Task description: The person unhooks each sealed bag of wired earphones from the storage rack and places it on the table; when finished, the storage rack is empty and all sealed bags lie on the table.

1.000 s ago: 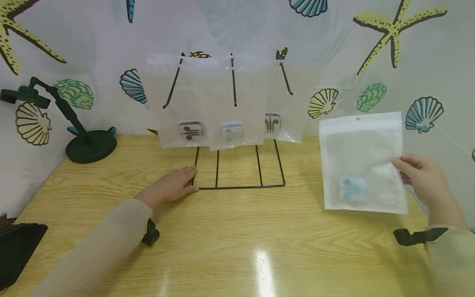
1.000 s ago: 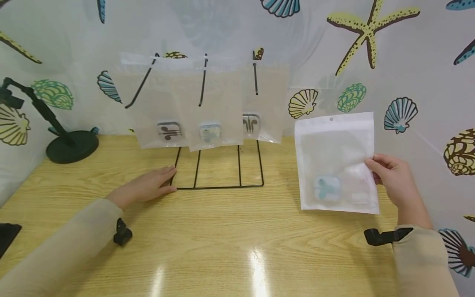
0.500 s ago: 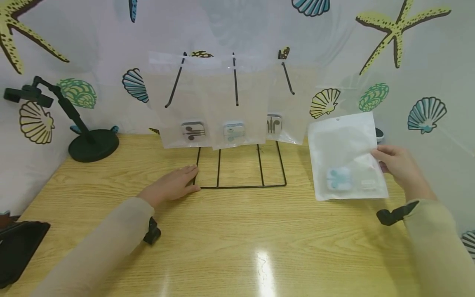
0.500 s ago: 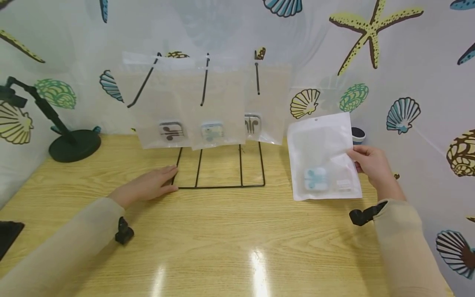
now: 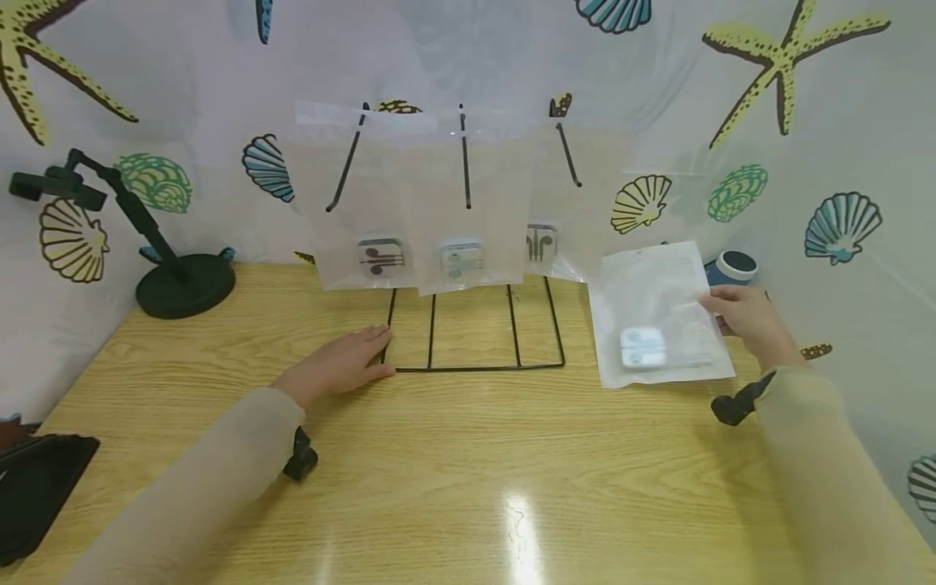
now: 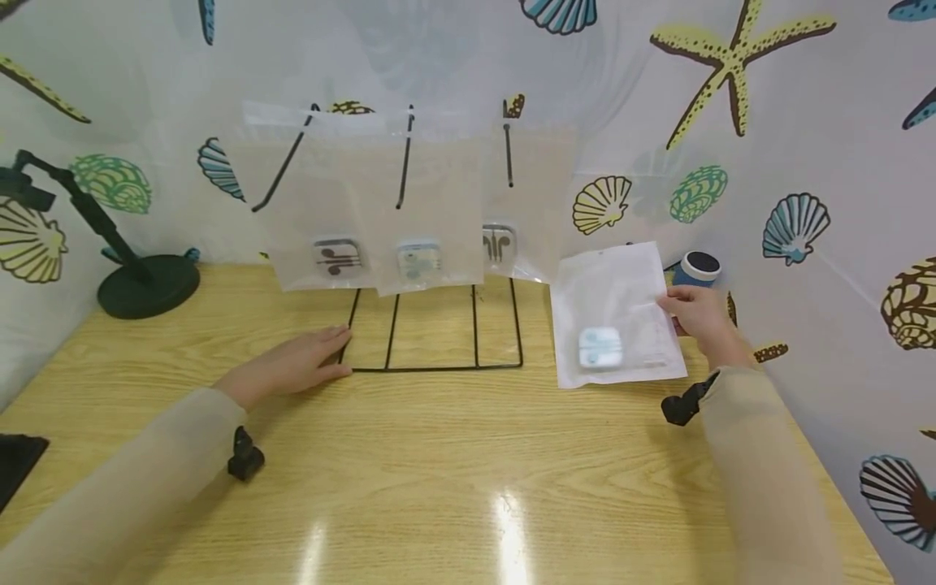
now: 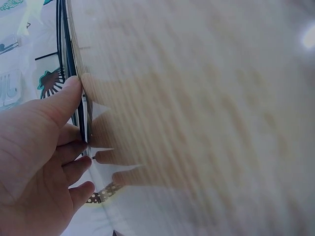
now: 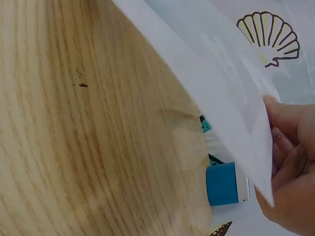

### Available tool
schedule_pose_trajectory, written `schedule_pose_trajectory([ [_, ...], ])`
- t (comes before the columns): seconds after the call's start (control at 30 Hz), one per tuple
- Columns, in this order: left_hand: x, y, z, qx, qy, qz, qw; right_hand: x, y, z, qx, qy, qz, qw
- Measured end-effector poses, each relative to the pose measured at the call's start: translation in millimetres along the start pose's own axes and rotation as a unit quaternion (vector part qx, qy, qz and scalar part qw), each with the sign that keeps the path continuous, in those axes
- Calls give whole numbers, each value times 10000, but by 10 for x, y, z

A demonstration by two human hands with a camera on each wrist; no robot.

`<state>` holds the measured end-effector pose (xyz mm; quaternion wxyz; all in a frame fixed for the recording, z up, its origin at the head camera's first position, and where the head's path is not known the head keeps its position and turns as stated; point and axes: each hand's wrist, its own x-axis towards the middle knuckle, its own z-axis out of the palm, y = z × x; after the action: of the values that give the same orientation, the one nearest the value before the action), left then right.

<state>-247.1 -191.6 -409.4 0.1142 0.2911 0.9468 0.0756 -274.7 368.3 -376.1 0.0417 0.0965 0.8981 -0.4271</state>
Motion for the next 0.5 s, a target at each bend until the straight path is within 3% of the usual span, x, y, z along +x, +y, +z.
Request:
schedule_pose_trajectory([
  [0.27,-11,16,-17,-48,-25,-19,10000,76,-11,145,-26,-315,140,9994],
  [0.5,-17,35,-26,-43,17,7,10000,180,49,228,-280,-420,496,9975],
])
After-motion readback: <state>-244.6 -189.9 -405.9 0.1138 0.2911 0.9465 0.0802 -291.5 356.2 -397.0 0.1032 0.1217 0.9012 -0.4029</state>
